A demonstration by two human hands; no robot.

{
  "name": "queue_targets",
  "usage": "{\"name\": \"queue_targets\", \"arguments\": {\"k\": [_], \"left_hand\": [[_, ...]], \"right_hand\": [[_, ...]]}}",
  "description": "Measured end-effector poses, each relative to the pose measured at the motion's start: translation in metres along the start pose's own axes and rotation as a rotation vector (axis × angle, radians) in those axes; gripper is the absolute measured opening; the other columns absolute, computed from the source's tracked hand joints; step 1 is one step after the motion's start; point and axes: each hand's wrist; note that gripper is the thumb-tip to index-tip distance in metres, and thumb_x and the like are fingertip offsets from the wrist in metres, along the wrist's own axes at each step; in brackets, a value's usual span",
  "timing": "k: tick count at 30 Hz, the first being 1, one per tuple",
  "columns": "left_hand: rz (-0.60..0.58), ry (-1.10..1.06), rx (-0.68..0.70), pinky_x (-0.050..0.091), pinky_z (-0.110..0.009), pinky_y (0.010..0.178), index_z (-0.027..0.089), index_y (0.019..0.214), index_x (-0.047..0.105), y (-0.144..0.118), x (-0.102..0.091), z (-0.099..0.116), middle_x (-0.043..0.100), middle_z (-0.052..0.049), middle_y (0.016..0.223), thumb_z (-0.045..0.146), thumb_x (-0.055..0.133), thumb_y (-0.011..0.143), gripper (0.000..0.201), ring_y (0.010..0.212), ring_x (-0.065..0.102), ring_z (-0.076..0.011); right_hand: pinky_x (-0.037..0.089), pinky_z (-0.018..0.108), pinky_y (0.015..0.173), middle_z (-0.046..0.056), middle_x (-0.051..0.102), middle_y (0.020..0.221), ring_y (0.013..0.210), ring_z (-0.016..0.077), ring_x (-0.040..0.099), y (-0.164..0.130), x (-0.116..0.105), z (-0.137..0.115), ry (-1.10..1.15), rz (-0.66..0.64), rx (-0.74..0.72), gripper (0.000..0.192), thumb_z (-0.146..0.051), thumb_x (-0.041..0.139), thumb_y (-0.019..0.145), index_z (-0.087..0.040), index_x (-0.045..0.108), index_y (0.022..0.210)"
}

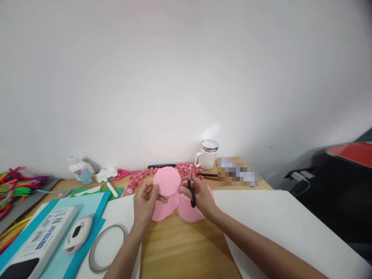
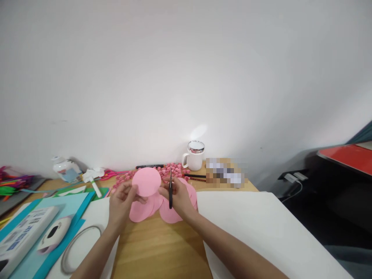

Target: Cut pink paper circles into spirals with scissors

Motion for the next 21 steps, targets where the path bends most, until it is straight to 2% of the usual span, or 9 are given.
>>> {"name": "queue_targets", "arguments": {"k": [4,7,9,12,16,18,21], "left_hand": [[-0.2,0.033,-0.091,0.051,-0.026,0.045,0.017,0.069,0.051,-0.001,0.001,-0.003,0.064,0.001,0.047,0.036,0.064,0.071,0.023,0.043,0.062,-0.0167],[-0.367,0.1,-0.202,0.049,-0.024,0.041,0.016,0.062,0.055,-0.001,0.0,-0.006,0.065,-0.002,0.045,0.039,0.066,0.068,0.026,0.039,0.061,-0.0163],[-0.391,0.136,-0.247,0.047,-0.023,0.039,0.014,0.055,0.057,-0.001,0.0,-0.007,0.065,-0.004,0.044,0.041,0.067,0.066,0.03,0.036,0.059,-0.0159],[-0.242,0.14,-0.206,0.048,-0.024,0.042,0.013,0.053,0.06,-0.001,0.0,-0.005,0.065,-0.005,0.044,0.04,0.066,0.068,0.031,0.038,0.06,-0.0157],[-0.025,0.035,-0.106,0.049,-0.025,0.046,0.012,0.059,0.063,0.0,-0.002,-0.003,0.065,-0.004,0.047,0.033,0.065,0.071,0.024,0.041,0.059,-0.0157],[0.02,0.007,-0.063,0.046,-0.024,0.042,0.013,0.059,0.062,-0.001,-0.003,-0.002,0.064,-0.002,0.046,0.031,0.064,0.072,0.022,0.037,0.056,-0.014],[0.049,0.035,-0.042,0.043,-0.023,0.039,0.014,0.055,0.061,-0.004,0.0,0.002,0.063,-0.001,0.046,0.028,0.065,0.07,0.021,0.034,0.052,-0.012]], "right_hand": [[0.039,0.024,0.053,-0.004,0.05,0.062,0.057,0.012,0.047,0.005,0.006,0.008,0.05,0.093,0.032,0.034,-0.034,0.073,0.063,-0.018,0.054,0.086],[0.037,0.023,0.051,-0.005,0.047,0.061,0.054,0.0105,0.043,0.007,0.001,0.009,0.037,0.045,0.006,0.035,-0.034,0.074,0.061,-0.019,0.054,0.086],[0.036,0.023,0.051,-0.006,0.045,0.06,0.053,0.0101,0.042,0.006,-0.002,0.008,0.025,0.025,-0.007,0.034,-0.033,0.074,0.061,-0.019,0.055,0.084],[0.037,0.024,0.054,-0.004,0.049,0.062,0.056,0.0111,0.044,0.002,-0.001,0.008,0.055,-0.031,-0.012,0.031,-0.033,0.073,0.064,-0.019,0.055,0.085],[0.038,0.025,0.055,-0.004,0.053,0.063,0.054,0.0106,0.046,-0.011,0.008,0.015,0.118,-0.27,0.068,0.029,-0.031,0.07,0.067,-0.019,0.054,0.089],[0.036,0.023,0.053,-0.004,0.053,0.063,0.055,0.0103,0.046,-0.018,0.013,0.017,0.128,-0.346,0.094,0.032,-0.029,0.071,0.067,-0.02,0.053,0.091],[0.036,0.022,0.055,-0.005,0.053,0.067,0.06,0.0103,0.047,-0.026,0.017,0.016,0.145,-0.353,0.087,0.032,-0.026,0.073,0.065,-0.02,0.052,0.089]]}}
Point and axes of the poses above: each hand's wrist, its own y-axis towards the middle knuckle, its own x-axis out of the palm, z = x × y
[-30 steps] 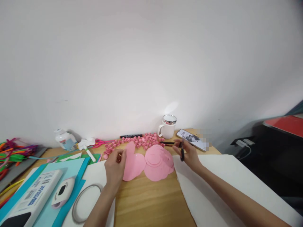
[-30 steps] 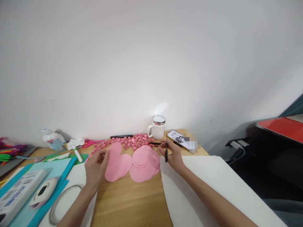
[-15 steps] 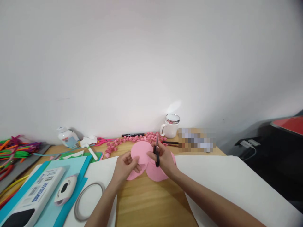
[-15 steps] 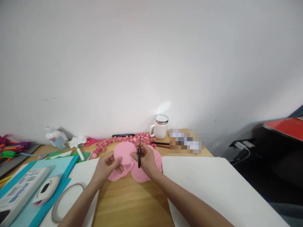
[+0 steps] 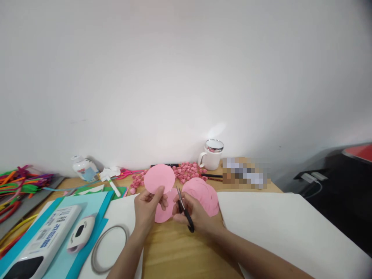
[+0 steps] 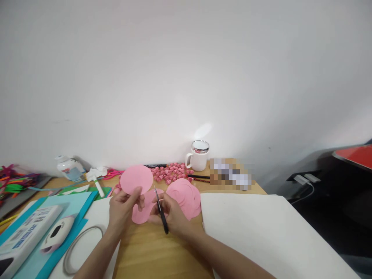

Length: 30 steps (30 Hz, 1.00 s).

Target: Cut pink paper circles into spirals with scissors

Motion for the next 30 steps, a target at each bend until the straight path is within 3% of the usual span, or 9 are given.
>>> {"name": "queue_targets", "arguments": {"k": [5,10,16,30], "left_hand": [[-0.06,0.05,-0.068,0.047,-0.023,0.044,0.014,0.053,0.062,-0.01,0.01,0.009,0.063,-0.001,0.044,0.03,0.065,0.068,0.023,0.039,0.057,-0.0145],[-0.113,0.128,-0.062,0.046,-0.021,0.044,0.014,0.048,0.062,-0.013,0.015,0.007,0.063,-0.002,0.042,0.031,0.065,0.068,0.025,0.039,0.057,-0.0137],[-0.157,0.241,-0.09,0.04,-0.019,0.038,0.014,0.041,0.058,-0.011,0.013,-0.001,0.058,-0.001,0.037,0.032,0.066,0.066,0.032,0.035,0.051,-0.0113],[-0.19,0.183,-0.157,0.037,-0.02,0.037,0.016,0.041,0.059,-0.014,0.015,0.002,0.054,0.0,0.032,0.034,0.066,0.067,0.032,0.032,0.048,-0.011]], "right_hand": [[0.037,0.024,0.058,-0.003,0.051,0.071,0.063,0.0112,0.046,-0.003,0.002,-0.001,-0.028,0.032,-0.026,0.029,-0.028,0.074,0.064,-0.019,0.049,0.075],[0.039,0.027,0.063,-0.001,0.052,0.074,0.07,0.0145,0.049,-0.001,0.004,0.004,0.057,-0.012,-0.074,0.032,-0.035,0.073,0.065,-0.02,0.047,0.075],[0.039,0.027,0.062,-0.001,0.054,0.073,0.071,0.0155,0.051,-0.002,0.003,0.005,-0.002,0.061,-0.038,0.03,-0.037,0.07,0.068,-0.02,0.047,0.077],[0.038,0.025,0.057,-0.002,0.052,0.068,0.064,0.0144,0.049,-0.003,0.004,0.003,-0.028,0.097,-0.01,0.026,-0.035,0.068,0.069,-0.02,0.047,0.075]]}}
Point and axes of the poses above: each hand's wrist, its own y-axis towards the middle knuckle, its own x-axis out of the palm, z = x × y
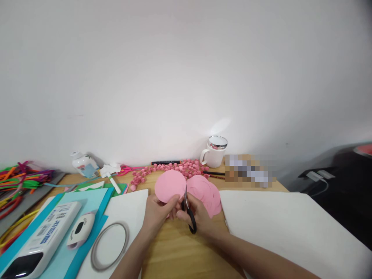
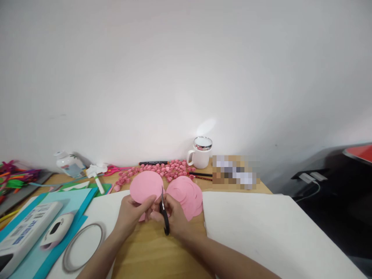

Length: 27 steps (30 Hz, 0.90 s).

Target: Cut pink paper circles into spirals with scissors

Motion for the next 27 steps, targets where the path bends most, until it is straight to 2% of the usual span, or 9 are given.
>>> {"name": "queue_targets", "arguments": {"k": [8,13,27], "left_hand": [[-0.035,-0.019,-0.029,0.036,-0.02,0.038,0.015,0.042,0.06,-0.0001,0.0002,-0.0004,0.052,0.001,0.031,0.035,0.065,0.068,0.033,0.032,0.046,-0.0097],[-0.036,-0.044,-0.028,0.034,-0.02,0.037,0.014,0.044,0.061,-0.0004,0.0005,-0.0013,0.053,0.001,0.032,0.034,0.065,0.068,0.032,0.031,0.045,-0.0095],[-0.046,-0.033,-0.055,0.032,-0.018,0.034,0.015,0.038,0.055,-0.0018,0.0025,0.0004,0.049,0.002,0.029,0.036,0.067,0.066,0.037,0.029,0.042,-0.0081]], "right_hand": [[0.036,0.025,0.056,-0.002,0.051,0.069,0.062,0.0128,0.047,-0.001,0.0022,-0.0016,0.072,0.019,0.017,0.028,-0.034,0.07,0.066,-0.02,0.046,0.072],[0.038,0.026,0.057,-0.002,0.052,0.068,0.061,0.0132,0.048,-0.0021,0.0012,0.0022,0.101,-0.003,0.024,0.031,-0.039,0.069,0.067,-0.02,0.046,0.073],[0.036,0.026,0.054,-0.002,0.05,0.067,0.059,0.014,0.045,-0.0015,-0.0014,0.0057,0.001,0.061,0.015,0.028,-0.038,0.068,0.067,-0.021,0.046,0.072]]}}
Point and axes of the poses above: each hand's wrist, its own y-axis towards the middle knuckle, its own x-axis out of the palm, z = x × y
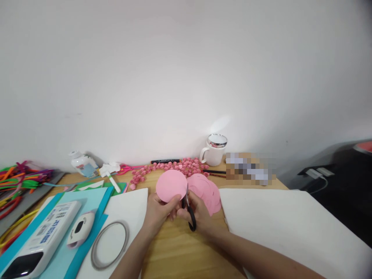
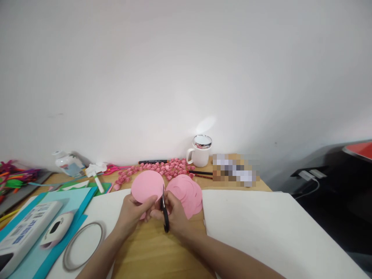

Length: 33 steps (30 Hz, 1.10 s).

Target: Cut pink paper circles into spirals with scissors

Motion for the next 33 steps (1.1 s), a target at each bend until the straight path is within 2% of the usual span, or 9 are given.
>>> {"name": "queue_targets", "arguments": {"k": [13,24,30,33], "left_hand": [[-0.008,0.018,0.018,0.03,-0.019,0.035,0.015,0.038,0.054,0.0011,-0.001,-0.0007,0.05,0.001,0.03,0.034,0.065,0.067,0.037,0.029,0.041,-0.0076],[0.0,-0.045,0.007,0.028,-0.018,0.034,0.013,0.042,0.056,0.0032,-0.0012,-0.0056,0.049,0.002,0.029,0.034,0.065,0.068,0.035,0.028,0.04,-0.0067],[-0.001,-0.133,-0.022,0.032,-0.018,0.035,0.013,0.042,0.055,0.0038,-0.0002,-0.0052,0.051,0.001,0.031,0.036,0.066,0.069,0.037,0.029,0.043,-0.0079],[0.036,-0.1,-0.022,0.028,-0.018,0.034,0.013,0.037,0.051,0.0039,0.0002,-0.0059,0.048,0.002,0.028,0.034,0.067,0.066,0.039,0.028,0.04,-0.0062]], "right_hand": [[0.034,0.024,0.052,-0.004,0.047,0.062,0.056,0.0121,0.042,-0.0003,-0.0004,0.0015,0.02,-0.024,-0.023,0.028,-0.038,0.067,0.069,-0.021,0.046,0.071],[0.032,0.021,0.042,-0.006,0.047,0.056,0.044,0.0082,0.039,-0.0012,-0.0003,0.0099,0.033,0.017,0.045,0.025,-0.034,0.068,0.068,-0.02,0.048,0.075],[0.033,0.022,0.043,-0.006,0.047,0.054,0.045,0.0089,0.042,-0.0019,0.0035,0.0032,0.062,-0.009,0.092,0.025,-0.035,0.067,0.07,-0.02,0.046,0.071],[0.033,0.022,0.044,-0.006,0.046,0.056,0.046,0.0088,0.041,-0.0025,0.0044,0.0008,0.041,-0.015,0.1,0.027,-0.037,0.068,0.069,-0.02,0.046,0.072]]}}
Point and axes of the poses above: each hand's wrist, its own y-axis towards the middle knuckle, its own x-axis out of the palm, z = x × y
